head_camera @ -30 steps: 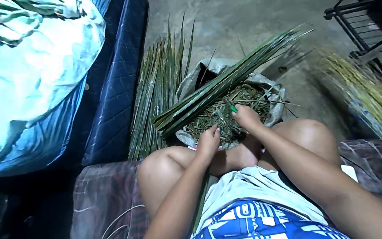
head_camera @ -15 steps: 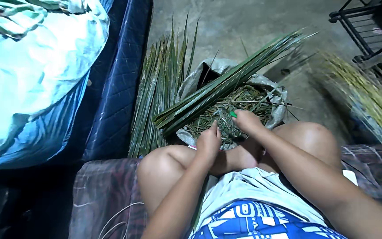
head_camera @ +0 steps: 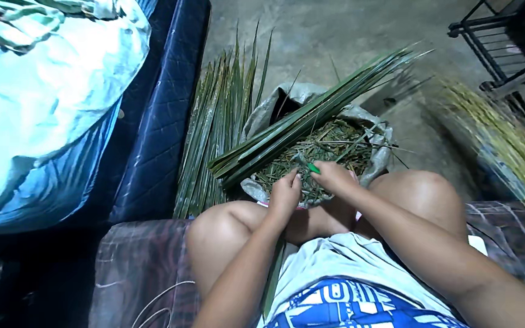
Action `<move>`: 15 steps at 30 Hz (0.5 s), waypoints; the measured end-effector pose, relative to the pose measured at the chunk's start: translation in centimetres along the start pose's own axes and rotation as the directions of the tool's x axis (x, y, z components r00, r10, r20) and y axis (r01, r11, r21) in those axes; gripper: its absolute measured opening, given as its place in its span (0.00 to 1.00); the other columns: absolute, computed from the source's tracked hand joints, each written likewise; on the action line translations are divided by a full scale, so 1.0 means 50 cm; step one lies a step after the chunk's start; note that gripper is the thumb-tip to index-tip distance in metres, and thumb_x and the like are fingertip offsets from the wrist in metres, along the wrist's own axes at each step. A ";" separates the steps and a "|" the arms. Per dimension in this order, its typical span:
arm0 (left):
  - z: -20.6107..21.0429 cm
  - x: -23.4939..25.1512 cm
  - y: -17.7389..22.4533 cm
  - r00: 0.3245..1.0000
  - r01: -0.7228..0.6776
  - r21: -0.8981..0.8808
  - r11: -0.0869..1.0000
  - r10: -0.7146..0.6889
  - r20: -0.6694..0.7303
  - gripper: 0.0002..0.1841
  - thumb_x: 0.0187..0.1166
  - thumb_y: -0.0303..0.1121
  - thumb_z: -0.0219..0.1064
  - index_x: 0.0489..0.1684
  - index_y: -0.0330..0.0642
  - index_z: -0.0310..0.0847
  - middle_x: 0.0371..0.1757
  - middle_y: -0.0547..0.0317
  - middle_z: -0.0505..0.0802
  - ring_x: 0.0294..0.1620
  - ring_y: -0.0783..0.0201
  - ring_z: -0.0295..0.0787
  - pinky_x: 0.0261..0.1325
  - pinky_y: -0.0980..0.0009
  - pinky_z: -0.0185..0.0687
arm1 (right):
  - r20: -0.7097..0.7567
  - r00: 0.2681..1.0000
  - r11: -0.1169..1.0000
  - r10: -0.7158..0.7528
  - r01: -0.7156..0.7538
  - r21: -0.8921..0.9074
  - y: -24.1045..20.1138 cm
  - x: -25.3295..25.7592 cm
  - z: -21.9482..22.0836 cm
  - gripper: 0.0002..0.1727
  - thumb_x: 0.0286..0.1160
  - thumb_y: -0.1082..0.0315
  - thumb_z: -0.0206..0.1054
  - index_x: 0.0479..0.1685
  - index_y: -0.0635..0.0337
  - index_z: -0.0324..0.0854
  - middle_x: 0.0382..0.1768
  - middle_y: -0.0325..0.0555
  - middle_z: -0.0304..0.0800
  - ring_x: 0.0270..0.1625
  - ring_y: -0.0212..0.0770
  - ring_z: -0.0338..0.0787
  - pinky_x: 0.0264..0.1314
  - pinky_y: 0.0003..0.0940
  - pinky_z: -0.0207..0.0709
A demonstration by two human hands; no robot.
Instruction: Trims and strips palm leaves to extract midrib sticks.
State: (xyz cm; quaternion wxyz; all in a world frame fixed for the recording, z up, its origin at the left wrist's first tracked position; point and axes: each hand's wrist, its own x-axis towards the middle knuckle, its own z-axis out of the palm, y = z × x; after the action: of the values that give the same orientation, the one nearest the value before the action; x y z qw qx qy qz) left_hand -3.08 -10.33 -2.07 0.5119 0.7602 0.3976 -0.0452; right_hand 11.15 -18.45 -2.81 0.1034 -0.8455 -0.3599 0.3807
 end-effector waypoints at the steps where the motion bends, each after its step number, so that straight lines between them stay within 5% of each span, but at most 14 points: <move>1: 0.000 0.000 0.000 1.000 -0.005 -0.048 0.999 0.004 -0.004 0.23 0.96 0.37 0.46 0.83 0.38 0.72 0.39 0.51 0.91 0.29 0.67 0.85 0.41 0.69 0.83 | -0.058 0.998 0.999 0.027 -0.026 0.027 0.013 0.017 -0.007 0.18 0.91 0.59 0.57 0.59 0.65 0.83 0.52 0.66 0.90 0.59 0.65 0.89 0.61 0.67 0.77; 6: 0.002 0.002 -0.005 1.000 -0.004 -0.148 0.989 0.003 -0.010 0.22 0.96 0.36 0.48 0.81 0.37 0.74 0.31 0.59 0.88 0.21 0.74 0.77 0.30 0.76 0.77 | -0.214 0.973 0.978 0.081 -0.037 0.205 0.041 0.049 -0.028 0.17 0.91 0.58 0.59 0.53 0.64 0.82 0.41 0.63 0.88 0.47 0.62 0.89 0.50 0.64 0.78; 11: 0.007 0.004 -0.007 0.996 0.005 -0.155 0.988 0.008 0.084 0.22 0.95 0.36 0.51 0.82 0.38 0.73 0.34 0.58 0.90 0.21 0.74 0.78 0.27 0.76 0.74 | -0.042 0.996 0.827 -0.080 0.089 0.556 0.014 0.020 0.012 0.18 0.93 0.57 0.59 0.64 0.64 0.80 0.34 0.47 0.79 0.31 0.37 0.75 0.39 0.36 0.72; 15: 0.016 0.005 -0.004 0.983 0.048 -0.109 0.993 -0.027 0.184 0.24 0.93 0.35 0.53 0.87 0.42 0.67 0.37 0.55 0.91 0.22 0.71 0.80 0.26 0.74 0.76 | -0.053 0.999 0.763 0.005 0.030 0.646 0.035 0.048 0.008 0.14 0.93 0.58 0.59 0.57 0.61 0.80 0.26 0.39 0.71 0.22 0.31 0.68 0.28 0.29 0.66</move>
State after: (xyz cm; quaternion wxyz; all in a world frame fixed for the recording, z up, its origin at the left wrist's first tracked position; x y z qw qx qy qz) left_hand -2.79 -10.83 -2.73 0.5872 0.7151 0.3653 -0.1017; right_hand 12.86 -18.11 -5.22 0.4001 -0.7652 -0.2096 0.4587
